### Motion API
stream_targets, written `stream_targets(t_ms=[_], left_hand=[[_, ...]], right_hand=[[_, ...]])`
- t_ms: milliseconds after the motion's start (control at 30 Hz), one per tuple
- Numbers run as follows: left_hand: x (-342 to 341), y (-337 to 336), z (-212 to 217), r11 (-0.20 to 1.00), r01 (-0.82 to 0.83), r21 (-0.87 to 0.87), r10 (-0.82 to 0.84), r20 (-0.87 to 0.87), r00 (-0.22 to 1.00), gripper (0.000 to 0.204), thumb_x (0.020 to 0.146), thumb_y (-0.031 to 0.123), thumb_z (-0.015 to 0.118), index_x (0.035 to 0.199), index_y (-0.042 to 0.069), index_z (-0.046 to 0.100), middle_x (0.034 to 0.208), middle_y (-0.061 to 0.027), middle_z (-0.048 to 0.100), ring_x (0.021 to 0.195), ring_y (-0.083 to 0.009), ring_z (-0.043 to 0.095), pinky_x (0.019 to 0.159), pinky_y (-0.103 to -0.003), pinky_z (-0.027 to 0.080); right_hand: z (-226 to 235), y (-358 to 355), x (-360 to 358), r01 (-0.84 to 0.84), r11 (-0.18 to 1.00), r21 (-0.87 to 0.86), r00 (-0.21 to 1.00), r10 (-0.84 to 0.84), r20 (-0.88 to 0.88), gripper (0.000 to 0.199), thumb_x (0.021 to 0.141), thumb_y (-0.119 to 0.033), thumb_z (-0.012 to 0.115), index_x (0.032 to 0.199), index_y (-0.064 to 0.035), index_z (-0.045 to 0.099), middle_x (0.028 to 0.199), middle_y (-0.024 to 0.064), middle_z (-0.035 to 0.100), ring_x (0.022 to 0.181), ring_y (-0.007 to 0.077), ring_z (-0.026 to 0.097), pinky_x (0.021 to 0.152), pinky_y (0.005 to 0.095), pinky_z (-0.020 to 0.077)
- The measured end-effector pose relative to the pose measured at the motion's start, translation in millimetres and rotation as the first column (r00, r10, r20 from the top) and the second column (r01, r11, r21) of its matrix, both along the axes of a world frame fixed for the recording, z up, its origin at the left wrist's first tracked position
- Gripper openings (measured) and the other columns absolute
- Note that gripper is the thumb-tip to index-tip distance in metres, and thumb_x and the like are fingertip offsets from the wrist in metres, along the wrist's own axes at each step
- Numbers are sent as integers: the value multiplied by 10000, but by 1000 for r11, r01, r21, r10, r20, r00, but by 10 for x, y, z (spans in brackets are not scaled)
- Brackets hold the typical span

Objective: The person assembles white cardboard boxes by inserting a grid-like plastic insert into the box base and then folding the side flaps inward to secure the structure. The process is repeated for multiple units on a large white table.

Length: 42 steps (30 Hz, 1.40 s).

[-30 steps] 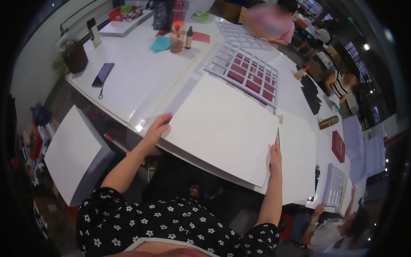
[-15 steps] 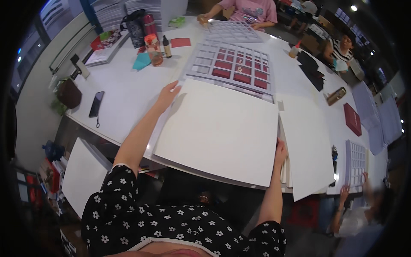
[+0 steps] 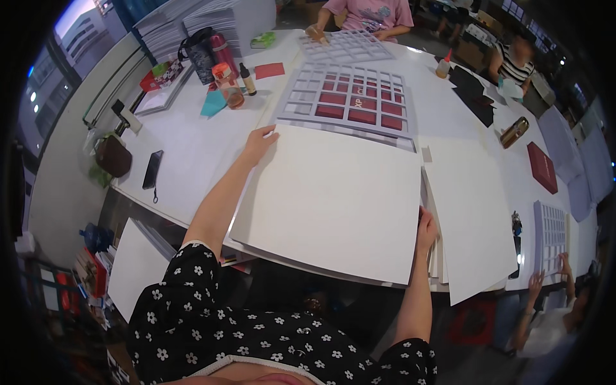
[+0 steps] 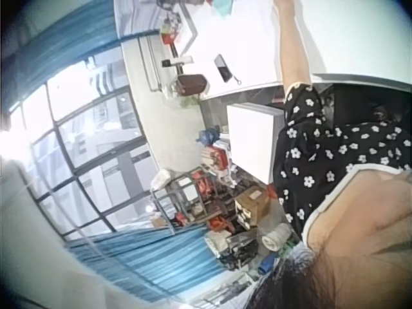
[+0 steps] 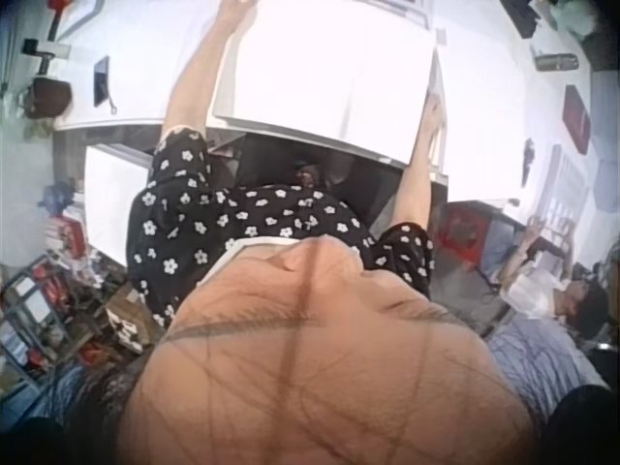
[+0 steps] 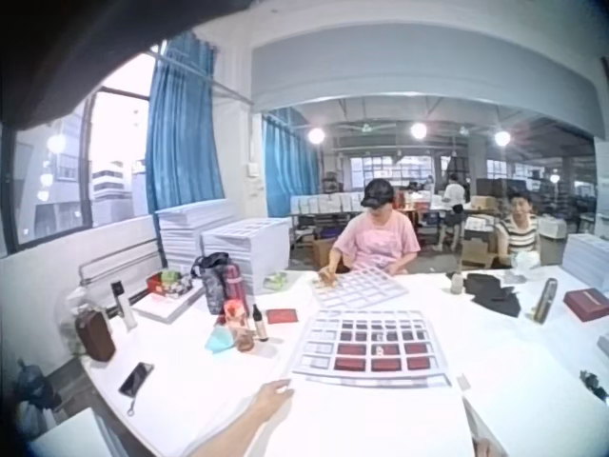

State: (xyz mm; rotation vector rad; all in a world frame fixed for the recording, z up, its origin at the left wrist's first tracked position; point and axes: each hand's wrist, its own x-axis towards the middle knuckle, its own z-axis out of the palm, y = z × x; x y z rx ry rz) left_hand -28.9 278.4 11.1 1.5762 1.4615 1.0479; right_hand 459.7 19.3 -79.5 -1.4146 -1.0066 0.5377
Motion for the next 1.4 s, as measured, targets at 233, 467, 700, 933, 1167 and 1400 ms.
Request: stream_targets(t_ms=[233, 467, 700, 933, 1167, 1400], left_hand=[[-394, 180, -293, 999, 45, 19, -46, 25, 999, 474, 902, 200, 718, 1302, -34, 620, 1230, -143, 678, 1120, -217, 620, 964, -329, 481], [-231, 258, -200, 987, 157, 19, -155, -67, 986, 494, 957, 166, 657, 1383, -39, 516, 1224, -128, 647, 1107, -188, 608, 952, -312, 483], [-310, 201, -194, 994, 83, 67, -65, -240, 969, 661, 987, 332, 606, 1493, -4, 345, 1451, -254, 475, 1365, -372, 453, 1108, -416, 381], [-882, -418, -59, 991, -120, -64, 29, -759, 650, 686, 994, 443, 534, 1515, 38, 346, 1528, -262, 384, 1419, -415, 360, 1127, -546, 337], [-1304, -1459, -473, 987, -84, 134, 156, -903, 400, 604, 1029, 405, 444, 1523, 67, 363, 1618, -180, 268, 1514, -380, 166, 1207, -555, 157], [-1115, -1538, -361, 980, -102, 173, 201, -847, 493, 580, 1014, 399, 470, 1477, 51, 443, 1590, -164, 339, 1497, -383, 222, 1207, -561, 154]], right_hand=[[259, 70, -285, 153, 979, -134, 977, -129, 172, 395, 1051, -321, 505, 1083, 5, 724, 979, 116, 744, 933, 163, 676, 857, 316, 518], [230, 16, -247, 143, 990, -14, 989, -142, 34, 401, 1059, -309, 492, 1046, 19, 721, 941, 88, 738, 865, 147, 663, 802, 299, 522], [378, 18, -329, 262, 964, -39, 951, -250, 183, 401, 1003, -358, 553, 988, 2, 728, 831, 162, 737, 763, 242, 714, 726, 348, 542], [437, -109, -243, 243, 967, -73, 965, -233, 122, 392, 1003, -360, 550, 996, -9, 725, 844, 181, 726, 802, 275, 723, 740, 361, 533], [407, 41, -393, 208, 976, -70, 969, -196, 149, 415, 1019, -361, 519, 997, -2, 726, 801, 147, 719, 763, 196, 687, 710, 347, 522], [266, 105, -66, 88, 991, -102, 988, -99, -115, 404, 1030, -353, 515, 993, -7, 720, 904, 75, 720, 833, 164, 663, 758, 303, 518]])
